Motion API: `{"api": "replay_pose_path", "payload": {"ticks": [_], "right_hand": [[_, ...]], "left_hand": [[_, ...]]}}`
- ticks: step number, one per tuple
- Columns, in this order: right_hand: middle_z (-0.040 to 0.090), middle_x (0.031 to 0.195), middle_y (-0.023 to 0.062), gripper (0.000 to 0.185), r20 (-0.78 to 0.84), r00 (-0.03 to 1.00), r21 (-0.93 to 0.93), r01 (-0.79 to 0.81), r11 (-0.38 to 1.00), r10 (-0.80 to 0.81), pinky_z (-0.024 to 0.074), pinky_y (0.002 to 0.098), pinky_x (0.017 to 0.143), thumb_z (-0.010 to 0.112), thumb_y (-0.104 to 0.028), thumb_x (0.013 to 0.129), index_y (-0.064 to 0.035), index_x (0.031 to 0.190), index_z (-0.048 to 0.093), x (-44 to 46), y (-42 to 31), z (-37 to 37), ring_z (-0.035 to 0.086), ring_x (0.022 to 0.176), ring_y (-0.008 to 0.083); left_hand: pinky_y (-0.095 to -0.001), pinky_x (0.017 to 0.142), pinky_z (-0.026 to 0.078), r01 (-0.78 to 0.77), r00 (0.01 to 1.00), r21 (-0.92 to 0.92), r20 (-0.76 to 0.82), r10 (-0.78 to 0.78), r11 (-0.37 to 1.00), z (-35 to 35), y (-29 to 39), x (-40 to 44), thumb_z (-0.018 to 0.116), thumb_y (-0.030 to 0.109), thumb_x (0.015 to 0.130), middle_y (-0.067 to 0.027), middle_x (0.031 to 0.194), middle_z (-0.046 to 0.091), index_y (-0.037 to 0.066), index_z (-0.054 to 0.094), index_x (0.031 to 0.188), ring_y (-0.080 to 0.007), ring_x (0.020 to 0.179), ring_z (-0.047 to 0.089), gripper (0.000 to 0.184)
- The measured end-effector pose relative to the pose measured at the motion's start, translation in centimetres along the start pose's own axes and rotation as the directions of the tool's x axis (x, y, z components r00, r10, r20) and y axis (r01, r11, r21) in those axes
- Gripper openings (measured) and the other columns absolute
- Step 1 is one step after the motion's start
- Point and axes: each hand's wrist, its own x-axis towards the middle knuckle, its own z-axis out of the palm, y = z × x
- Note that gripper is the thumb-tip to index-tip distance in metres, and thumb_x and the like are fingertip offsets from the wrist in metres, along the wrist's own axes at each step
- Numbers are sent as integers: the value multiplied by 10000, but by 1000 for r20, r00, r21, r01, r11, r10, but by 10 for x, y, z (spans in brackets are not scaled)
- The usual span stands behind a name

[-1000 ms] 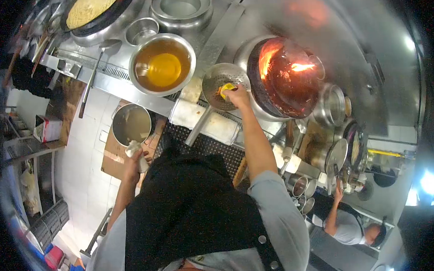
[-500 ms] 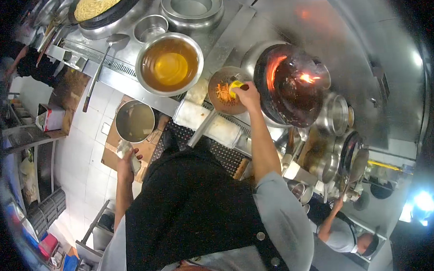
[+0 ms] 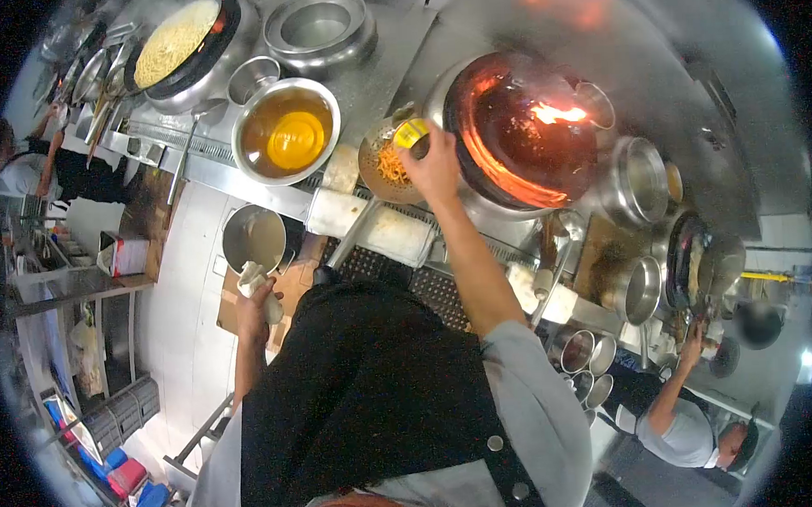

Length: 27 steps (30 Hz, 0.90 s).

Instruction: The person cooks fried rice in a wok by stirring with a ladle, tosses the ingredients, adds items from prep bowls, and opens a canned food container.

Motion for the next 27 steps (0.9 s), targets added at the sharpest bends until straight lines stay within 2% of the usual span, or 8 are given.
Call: {"api": "replay_pose_path", "payload": {"ticks": [2,6,13,15,18,21,25,27], "right_hand": [[587,1221,215,730,193,970,-55,-140,989,148,520,458,930,781,-422,770,-89,1371,534,-9,5,7,617,1106,390],[642,1197,250,714,-78,993,160,-79,984,92,505,451,962,809,-410,745,-59,1319,569,-15,-22,-13,639,1112,380],[685,1058,219,715,-174,948,264,-216,940,266,530,414,865,847,-386,739,-1,1262,549,-35,-14,22,681,999,349],[670,1093,235,717,-260,946,165,-155,974,194,533,443,885,837,-391,734,-20,1273,544,-51,-23,26,678,1007,376],[653,1129,231,684,131,906,-287,-354,890,403,524,489,925,814,-373,737,-97,1297,535,-64,-23,35,653,1012,424],[651,1127,233,682,-206,960,-129,-219,967,190,528,486,915,821,-387,721,-122,1284,542,-69,-36,43,652,1031,422],[661,1089,198,693,-21,941,-245,-331,911,337,540,474,886,822,-365,731,-105,1300,522,-76,-17,50,655,974,429],[675,1088,162,629,-161,945,-141,-308,941,285,554,476,822,809,-340,774,-107,1293,541,-77,-10,49,678,941,384]], "left_hand": [[-364,709,587,18,999,-27,34,-17,999,4,7,5,754,98,852,-79,1020,653,8,599,1180,-206,792,658,373],[-333,654,561,-148,984,-12,95,148,989,6,34,9,745,77,842,-77,993,668,0,597,1191,-188,760,664,387],[-324,560,547,-126,977,50,181,115,991,-49,75,13,712,63,852,-93,948,667,-5,582,1174,-190,652,659,354],[-329,580,563,-99,981,33,170,92,995,-73,66,27,717,69,851,-90,982,664,7,587,1181,-193,697,662,359],[-332,627,577,-35,992,91,121,24,995,-95,67,41,723,83,853,-77,1025,659,18,579,1221,-188,794,660,400],[-314,573,515,-44,995,88,92,36,995,-112,59,64,719,87,858,-89,967,695,18,590,1205,-179,682,648,377],[-323,611,552,6,993,92,121,-17,996,-112,68,85,678,77,884,-87,946,696,11,594,1194,-190,700,660,328],[-327,654,572,23,987,89,154,-37,996,-109,70,92,658,71,895,-94,963,693,7,588,1197,-196,744,674,317]]}}
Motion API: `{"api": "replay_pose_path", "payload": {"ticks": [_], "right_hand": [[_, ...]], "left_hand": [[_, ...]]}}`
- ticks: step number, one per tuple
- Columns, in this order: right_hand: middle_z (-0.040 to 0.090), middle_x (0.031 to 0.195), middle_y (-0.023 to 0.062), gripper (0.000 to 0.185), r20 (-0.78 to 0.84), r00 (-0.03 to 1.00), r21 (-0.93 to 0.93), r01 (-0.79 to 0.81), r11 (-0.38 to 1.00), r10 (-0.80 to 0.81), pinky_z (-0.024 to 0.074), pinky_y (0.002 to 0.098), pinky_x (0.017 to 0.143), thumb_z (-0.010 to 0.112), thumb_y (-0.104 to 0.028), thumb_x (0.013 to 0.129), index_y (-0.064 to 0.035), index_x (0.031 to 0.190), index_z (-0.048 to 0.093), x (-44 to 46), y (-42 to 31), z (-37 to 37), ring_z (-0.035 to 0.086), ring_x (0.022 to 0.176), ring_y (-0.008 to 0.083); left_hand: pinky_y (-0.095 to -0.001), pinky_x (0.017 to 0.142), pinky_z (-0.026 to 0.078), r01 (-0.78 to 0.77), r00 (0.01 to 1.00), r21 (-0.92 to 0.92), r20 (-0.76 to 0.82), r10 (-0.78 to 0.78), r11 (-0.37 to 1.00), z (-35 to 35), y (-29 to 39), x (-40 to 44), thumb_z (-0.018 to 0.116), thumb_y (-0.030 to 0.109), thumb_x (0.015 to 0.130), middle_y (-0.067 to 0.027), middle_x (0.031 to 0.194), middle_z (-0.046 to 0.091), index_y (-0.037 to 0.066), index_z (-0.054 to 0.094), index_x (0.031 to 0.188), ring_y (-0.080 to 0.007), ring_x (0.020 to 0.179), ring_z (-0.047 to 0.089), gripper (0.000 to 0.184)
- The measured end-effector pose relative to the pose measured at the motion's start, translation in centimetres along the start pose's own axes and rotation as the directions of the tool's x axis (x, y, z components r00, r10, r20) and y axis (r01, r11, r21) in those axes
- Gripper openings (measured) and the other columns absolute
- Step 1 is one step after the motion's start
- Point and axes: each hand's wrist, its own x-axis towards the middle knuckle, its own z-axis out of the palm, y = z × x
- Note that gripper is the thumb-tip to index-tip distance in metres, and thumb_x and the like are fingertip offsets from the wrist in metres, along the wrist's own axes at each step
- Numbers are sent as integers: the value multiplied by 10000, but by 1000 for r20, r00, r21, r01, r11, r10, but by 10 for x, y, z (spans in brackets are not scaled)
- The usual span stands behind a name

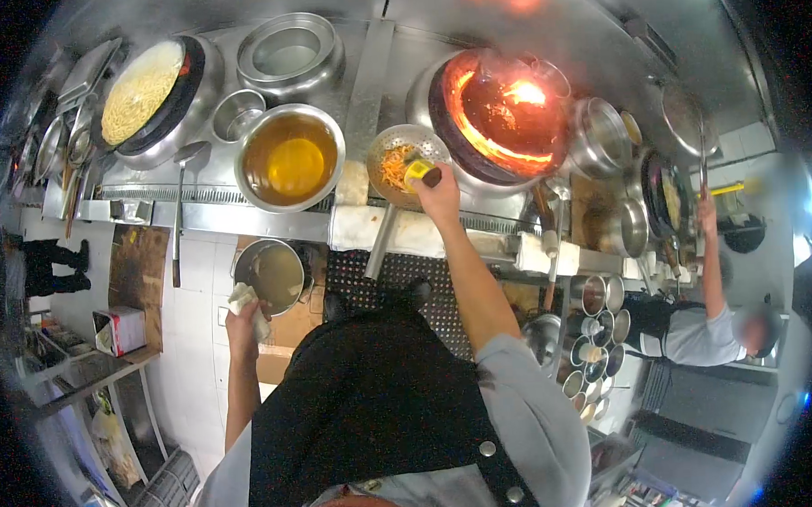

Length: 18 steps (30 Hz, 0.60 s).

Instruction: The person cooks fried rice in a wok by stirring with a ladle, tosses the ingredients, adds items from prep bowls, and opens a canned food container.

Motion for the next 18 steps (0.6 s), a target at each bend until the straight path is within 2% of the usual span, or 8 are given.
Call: {"api": "replay_pose_path", "payload": {"ticks": [1,2,3,4,6,10,14,18], "right_hand": [[680,1085,141,569,163,951,462,-308,832,262,553,467,779,777,-340,812,-123,1289,555,0,-7,-11,686,925,356],[685,1081,120,509,412,824,743,-550,381,388,551,459,736,745,-339,851,-138,1285,569,-2,-7,-21,693,908,328],[684,1137,101,494,554,786,798,-595,95,274,546,434,700,672,-390,916,-126,1315,552,-5,-1,-32,700,895,270],[684,1137,101,494,539,792,810,-581,83,288,546,434,700,672,-390,916,-126,1315,552,-9,-1,-45,700,895,270],[691,1117,105,516,589,806,785,-552,-282,62,539,418,694,580,-478,945,-137,1331,548,-25,-6,-73,692,895,286],[684,1164,107,589,546,838,761,-496,-419,-1,530,408,704,518,-578,950,-142,1344,554,-68,24,-124,686,924,294],[673,1150,101,608,521,847,772,-415,-481,106,519,402,737,522,-627,954,-132,1304,582,-139,83,-196,681,930,303],[678,1123,120,642,462,843,814,-280,-510,275,539,409,676,481,-644,971,-136,1360,540,-219,162,-268,698,894,319]], "left_hand": [[-333,672,576,-20,999,-18,33,21,1000,-3,-6,8,659,75,894,-97,983,690,6,584,1213,-205,768,679,335],[-339,690,580,-41,997,-33,68,43,999,-2,-10,13,660,79,894,-101,1004,687,5,580,1229,-213,792,685,353],[-339,690,580,-43,995,-19,85,45,999,3,-16,17,660,79,894,-101,1004,687,5,580,1229,-213,792,685,353],[-346,709,583,-89,994,-5,65,89,996,11,-19,21,662,83,892,-102,1022,685,3,573,1249,-222,802,686,376],[-352,728,586,-151,986,24,79,149,988,35,-12,22,663,86,891,-102,1039,683,1,566,1269,-230,812,688,399],[-341,541,553,73,932,-54,360,-49,996,135,18,-6,659,167,922,-121,914,687,9,590,1215,-242,673,684,339],[-322,538,531,90,778,128,611,-149,988,276,17,-31,608,370,995,-104,932,674,39,578,1262,-196,726,651,426],[-390,587,537,264,638,40,742,-206,964,437,-15,-30,441,654,1001,-52,932,674,171,613,1157,-192,789,641,536]]}}
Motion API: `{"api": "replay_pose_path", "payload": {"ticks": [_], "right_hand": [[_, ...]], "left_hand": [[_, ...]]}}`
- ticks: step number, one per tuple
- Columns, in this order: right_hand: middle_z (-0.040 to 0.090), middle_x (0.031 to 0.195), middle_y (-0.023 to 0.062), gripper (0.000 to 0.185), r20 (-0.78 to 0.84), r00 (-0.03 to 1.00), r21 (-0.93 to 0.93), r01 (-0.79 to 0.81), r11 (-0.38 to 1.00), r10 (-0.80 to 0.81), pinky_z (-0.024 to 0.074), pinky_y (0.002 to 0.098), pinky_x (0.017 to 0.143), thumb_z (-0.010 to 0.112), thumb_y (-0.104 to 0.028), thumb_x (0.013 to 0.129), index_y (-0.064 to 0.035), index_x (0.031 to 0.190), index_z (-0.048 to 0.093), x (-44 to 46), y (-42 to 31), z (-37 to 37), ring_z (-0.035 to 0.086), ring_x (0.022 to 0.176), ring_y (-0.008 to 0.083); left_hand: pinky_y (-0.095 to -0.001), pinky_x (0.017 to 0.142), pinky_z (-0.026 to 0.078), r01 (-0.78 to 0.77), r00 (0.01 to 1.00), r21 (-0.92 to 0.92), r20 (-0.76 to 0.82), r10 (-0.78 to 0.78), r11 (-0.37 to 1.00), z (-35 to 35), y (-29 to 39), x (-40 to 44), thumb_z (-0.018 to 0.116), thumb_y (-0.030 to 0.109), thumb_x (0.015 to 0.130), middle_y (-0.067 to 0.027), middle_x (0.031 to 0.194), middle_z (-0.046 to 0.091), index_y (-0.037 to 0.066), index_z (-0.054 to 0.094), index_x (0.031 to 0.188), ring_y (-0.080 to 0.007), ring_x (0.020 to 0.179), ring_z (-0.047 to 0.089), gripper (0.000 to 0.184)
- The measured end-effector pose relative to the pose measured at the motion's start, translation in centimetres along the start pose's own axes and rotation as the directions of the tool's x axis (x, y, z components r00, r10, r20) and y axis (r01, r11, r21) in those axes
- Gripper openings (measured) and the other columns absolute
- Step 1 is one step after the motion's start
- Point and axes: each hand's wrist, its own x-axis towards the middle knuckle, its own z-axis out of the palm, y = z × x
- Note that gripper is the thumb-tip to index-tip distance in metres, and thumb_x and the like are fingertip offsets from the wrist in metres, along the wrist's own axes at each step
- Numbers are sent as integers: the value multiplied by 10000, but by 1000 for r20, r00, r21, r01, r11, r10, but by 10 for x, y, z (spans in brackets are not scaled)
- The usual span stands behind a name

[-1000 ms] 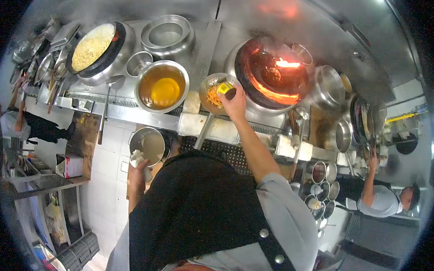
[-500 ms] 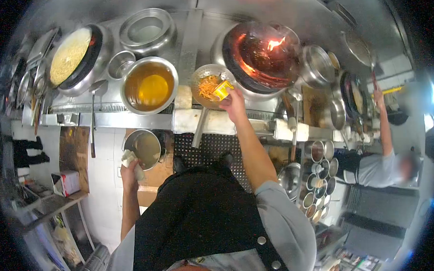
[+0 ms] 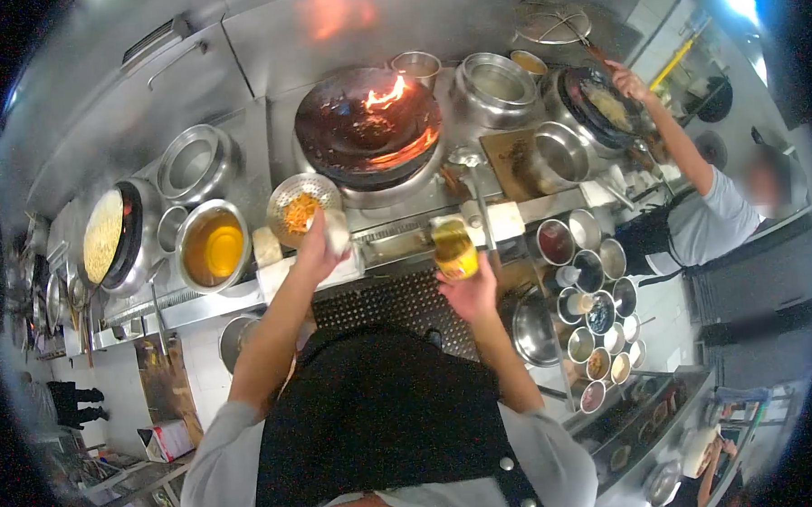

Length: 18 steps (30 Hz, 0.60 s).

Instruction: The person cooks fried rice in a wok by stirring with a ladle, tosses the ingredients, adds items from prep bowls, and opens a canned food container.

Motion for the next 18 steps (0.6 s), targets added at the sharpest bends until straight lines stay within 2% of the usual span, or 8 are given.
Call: {"api": "replay_pose_path", "payload": {"ticks": [4,6,8,10,12,14,17,18], "right_hand": [[689,1106,131,700,-99,988,18,123,992,-120,550,395,616,428,-677,977,-90,1334,559,-61,-61,-53,705,854,301],[690,1088,129,722,-137,978,16,160,987,-156,550,383,603,406,-691,977,-82,1334,558,-82,-83,-69,703,834,299],[684,1107,131,733,-169,976,37,149,988,-140,553,390,608,408,-694,976,-75,1341,552,-95,-100,-83,700,847,305],[673,1133,138,736,-163,978,43,138,990,-129,560,392,625,415,-690,975,-70,1349,545,-103,-114,-92,698,881,318],[663,1169,147,730,-104,990,18,96,995,-93,561,396,650,435,-678,972,-68,1360,538,-101,-128,-103,692,933,326],[660,1198,153,709,-64,993,32,98,995,-96,563,396,675,460,-649,974,-64,1368,533,-92,-138,-98,687,971,334],[654,1246,148,646,55,997,63,49,997,-53,572,416,703,522,-570,966,-91,1399,524,-64,-149,-86,669,1046,362],[649,1259,149,630,100,994,65,29,997,-36,575,424,710,529,-548,968,-95,1406,521,-51,-148,-82,661,1069,369]], "left_hand": [[-396,472,498,-13,950,153,-308,60,988,56,12,115,386,742,967,-51,796,685,141,630,1061,-228,647,654,656],[-386,411,461,-63,959,46,-275,73,997,55,16,165,462,677,971,-57,711,655,128,625,1005,-229,584,635,574],[-355,389,436,24,939,137,-342,24,990,57,10,193,575,539,954,-66,722,646,108,610,972,-231,588,637,434],[-363,412,435,-86,911,172,-386,147,981,51,-4,211,642,416,920,-68,742,643,121,602,972,-228,586,627,303],[-363,427,431,-40,877,92,-474,79,995,53,-12,216,640,376,936,-65,772,650,131,605,978,-222,578,615,251],[-364,432,421,-135,927,204,-320,196,970,62,-15,203,569,466,992,-58,777,649,137,604,977,-210,576,601,332],[-371,527,451,-141,911,271,-341,232,952,67,-17,174,394,704,993,-40,798,657,155,623,1012,-191,663,609,596],[-385,579,487,-142,891,205,-401,215,969,91,-16,140,446,672,994,-41,814,664,163,636,999,-199,702,623,543]]}}
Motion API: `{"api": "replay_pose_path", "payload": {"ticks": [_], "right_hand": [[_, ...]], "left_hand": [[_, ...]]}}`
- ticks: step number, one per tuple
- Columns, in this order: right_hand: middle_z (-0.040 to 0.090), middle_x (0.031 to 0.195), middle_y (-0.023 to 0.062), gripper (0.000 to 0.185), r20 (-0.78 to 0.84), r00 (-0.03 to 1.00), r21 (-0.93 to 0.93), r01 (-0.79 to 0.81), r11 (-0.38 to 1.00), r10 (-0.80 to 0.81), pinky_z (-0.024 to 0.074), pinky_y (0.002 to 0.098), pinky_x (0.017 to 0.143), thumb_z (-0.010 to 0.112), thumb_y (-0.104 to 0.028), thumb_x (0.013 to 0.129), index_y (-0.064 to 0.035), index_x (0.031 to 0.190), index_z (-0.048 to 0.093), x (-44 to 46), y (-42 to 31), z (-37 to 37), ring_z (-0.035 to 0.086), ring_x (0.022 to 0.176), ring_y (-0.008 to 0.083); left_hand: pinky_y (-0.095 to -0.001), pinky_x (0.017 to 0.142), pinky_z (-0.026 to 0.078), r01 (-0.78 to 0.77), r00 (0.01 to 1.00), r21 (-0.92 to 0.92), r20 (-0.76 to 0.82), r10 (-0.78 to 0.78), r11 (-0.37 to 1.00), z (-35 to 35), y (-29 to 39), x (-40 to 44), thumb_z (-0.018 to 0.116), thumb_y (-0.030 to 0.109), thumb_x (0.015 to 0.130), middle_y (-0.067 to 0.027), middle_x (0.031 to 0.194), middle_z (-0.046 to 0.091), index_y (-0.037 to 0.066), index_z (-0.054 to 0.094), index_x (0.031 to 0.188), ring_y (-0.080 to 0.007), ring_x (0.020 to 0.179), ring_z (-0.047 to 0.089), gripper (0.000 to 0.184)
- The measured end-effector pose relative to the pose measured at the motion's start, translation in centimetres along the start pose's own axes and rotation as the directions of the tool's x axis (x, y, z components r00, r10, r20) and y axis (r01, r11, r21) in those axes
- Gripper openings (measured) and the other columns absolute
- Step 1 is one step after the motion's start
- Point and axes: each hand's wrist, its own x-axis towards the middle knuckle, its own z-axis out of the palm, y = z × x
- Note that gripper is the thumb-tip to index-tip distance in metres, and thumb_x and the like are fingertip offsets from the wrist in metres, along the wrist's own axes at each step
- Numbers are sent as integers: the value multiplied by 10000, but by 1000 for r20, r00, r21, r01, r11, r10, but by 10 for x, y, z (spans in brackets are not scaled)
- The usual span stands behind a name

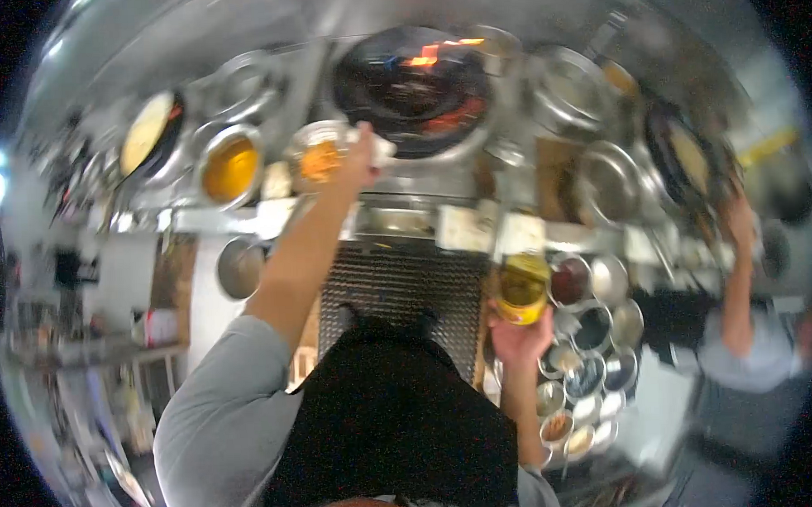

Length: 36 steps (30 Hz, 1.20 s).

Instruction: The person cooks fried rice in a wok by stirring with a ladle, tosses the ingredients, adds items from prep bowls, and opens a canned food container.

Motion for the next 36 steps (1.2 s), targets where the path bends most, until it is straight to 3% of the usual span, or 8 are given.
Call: {"api": "replay_pose_path", "payload": {"ticks": [4,6,10,11,13,16,20,36], "right_hand": [[621,1299,173,587,75,995,6,-59,998,58,581,420,701,549,-474,976,-89,1417,508,56,15,25,641,1098,387],[626,1284,181,592,217,969,-78,-103,992,118,579,419,692,550,-472,977,-75,1415,504,86,28,42,642,1088,389],[652,1251,137,615,440,725,-204,-495,845,531,572,478,788,583,-552,936,-107,1359,566,108,75,90,652,1066,354],[642,1273,133,623,231,780,-173,-556,813,582,579,495,809,571,-546,928,-114,1376,553,99,102,105,638,1099,363],[636,1291,133,658,-60,608,-194,-785,588,792,569,531,877,533,-586,911,-115,1370,564,84,144,107,626,1129,371],[628,1316,197,696,182,268,-296,-902,313,946,550,558,931,519,-568,907,-49,1368,558,44,219,130,625,1180,405],[646,1255,247,733,340,35,-478,-854,204,940,564,508,941,431,-541,950,73,1334,542,-24,292,170,668,1117,377],[707,1085,209,610,368,-236,-633,-772,56,899,609,429,680,457,-517,941,-3,1225,622,-186,397,198,721,841,329]], "left_hand": [[-449,679,561,-3,1000,276,-3,4,961,-68,-83,-65,760,285,805,-147,1020,675,-5,616,1221,-252,813,642,527],[-375,641,553,50,998,521,2,-60,852,-95,-117,-154,734,154,756,-140,878,703,5,687,1000,-224,734,666,290],[-351,616,563,107,993,98,-53,-102,989,-182,-185,-290,757,142,788,-111,855,717,31,705,998,-203,677,679,243],[-350,611,564,57,990,87,-131,-46,995,-206,-178,-309,759,145,795,-108,868,716,31,694,1021,-199,677,678,261],[-340,589,561,-21,970,-39,-244,11,999,-222,-124,-362,746,165,833,-82,862,707,29,657,1111,-197,665,676,322],[-318,650,560,-102,972,-138,-225,69,985,-256,-73,-404,738,189,898,-114,984,701,18,581,1264,-161,730,648,433],[-334,875,549,-411,906,-1,-112,409,912,-291,-49,-472,826,253,849,-92,1130,699,7,548,1359,-184,977,668,631],[-328,1042,470,-499,834,-16,-281,475,866,-357,-104,-658,792,60,810,-72,1312,630,12,490,1421,-161,1196,586,683]]}}
